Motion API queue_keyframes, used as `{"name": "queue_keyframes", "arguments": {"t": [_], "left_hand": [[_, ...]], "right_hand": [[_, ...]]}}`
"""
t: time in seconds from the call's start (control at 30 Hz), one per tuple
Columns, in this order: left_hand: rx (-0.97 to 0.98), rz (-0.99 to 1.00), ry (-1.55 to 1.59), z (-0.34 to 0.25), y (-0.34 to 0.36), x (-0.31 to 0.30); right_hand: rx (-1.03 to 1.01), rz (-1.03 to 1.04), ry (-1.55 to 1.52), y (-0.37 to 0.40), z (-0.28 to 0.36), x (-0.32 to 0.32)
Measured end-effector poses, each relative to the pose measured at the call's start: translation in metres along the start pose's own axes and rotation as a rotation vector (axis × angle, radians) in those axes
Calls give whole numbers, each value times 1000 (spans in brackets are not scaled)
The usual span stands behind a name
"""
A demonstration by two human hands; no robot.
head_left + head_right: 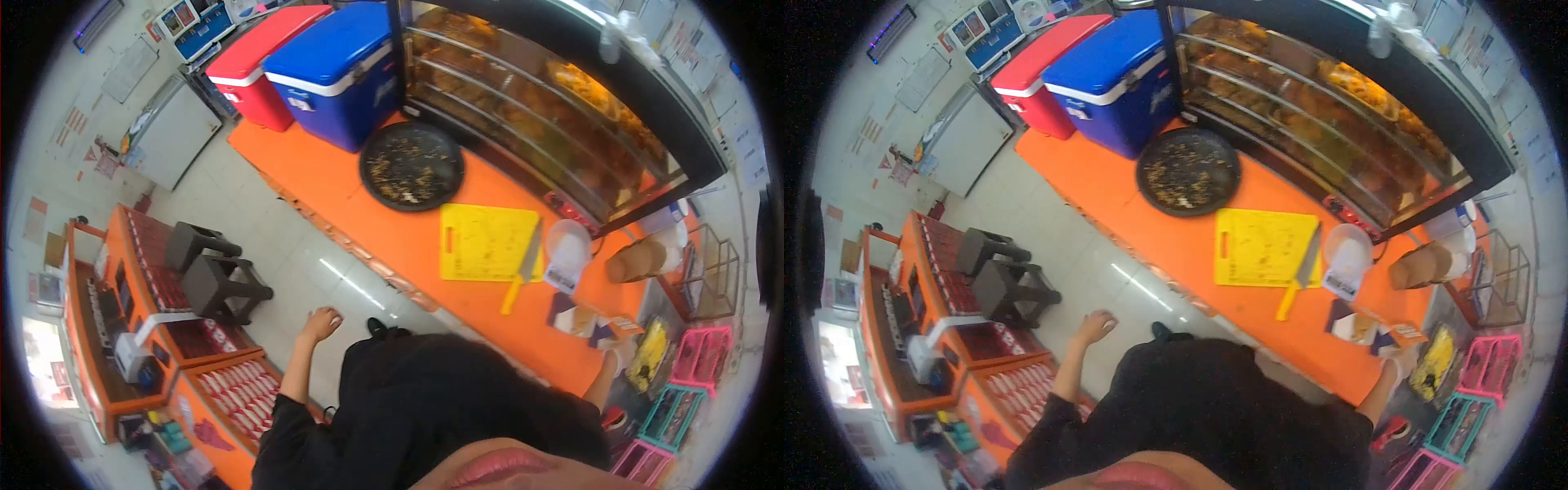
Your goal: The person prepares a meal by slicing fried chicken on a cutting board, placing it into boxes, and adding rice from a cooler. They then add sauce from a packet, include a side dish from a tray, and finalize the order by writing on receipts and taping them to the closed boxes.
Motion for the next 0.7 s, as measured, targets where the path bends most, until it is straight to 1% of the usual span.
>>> {"name": "queue_keyframes", "arguments": {"t": [0.03,0.1,0.17,0.2,0.27,0.3,0.33,0.37,0.4,0.43,0.47,0.53,0.6,0.67,0.7], "left_hand": [[28,-75,62,7,-5,-31],[126,-228,160,23,-31,-98],[243,-392,174,35,-67,-174],[292,-478,154,31,-82,-219],[382,-740,48,15,-119,-305],[432,-853,-16,0,-134,-346],[547,-981,-37,-19,-143,-386],[606,-1047,-31,-33,-159,-421],[593,-1095,-78,-43,-175,-454],[584,-1149,-126,-46,-194,-485],[600,-1155,-135,-37,-219,-510],[484,-1282,-85,-4,-263,-571],[455,-1423,-121,38,-298,-624],[280,-1388,-143,98,-343,-672],[292,-1341,-100,115,-355,-688]], "right_hand": [[-32,-35,-146,16,5,4],[-108,-17,-589,43,22,25],[75,196,-939,134,102,16],[194,284,-1094,191,150,-1],[342,408,-1577,312,285,-85],[227,592,-1753,351,340,-113],[124,803,-1900,393,394,-143],[136,804,-1900,408,421,-150],[67,894,-1889,423,456,-156],[-10,981,-1881,435,492,-162],[-11,975,-1901,439,519,-168],[-118,885,-1855,445,569,-180],[-102,847,-1916,447,618,-171],[-93,828,-1992,442,680,-185],[-50,850,-2010,451,714,-193]]}}
Point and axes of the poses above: each hand's wrist, its own y-axis away from the middle knuckle, its own x-axis out of the palm, z = x × y, the point moved 9 cm from there along -y, towards the middle knuckle, and after that the axes turned 5 degrees about -z, right-handed, at the moved point
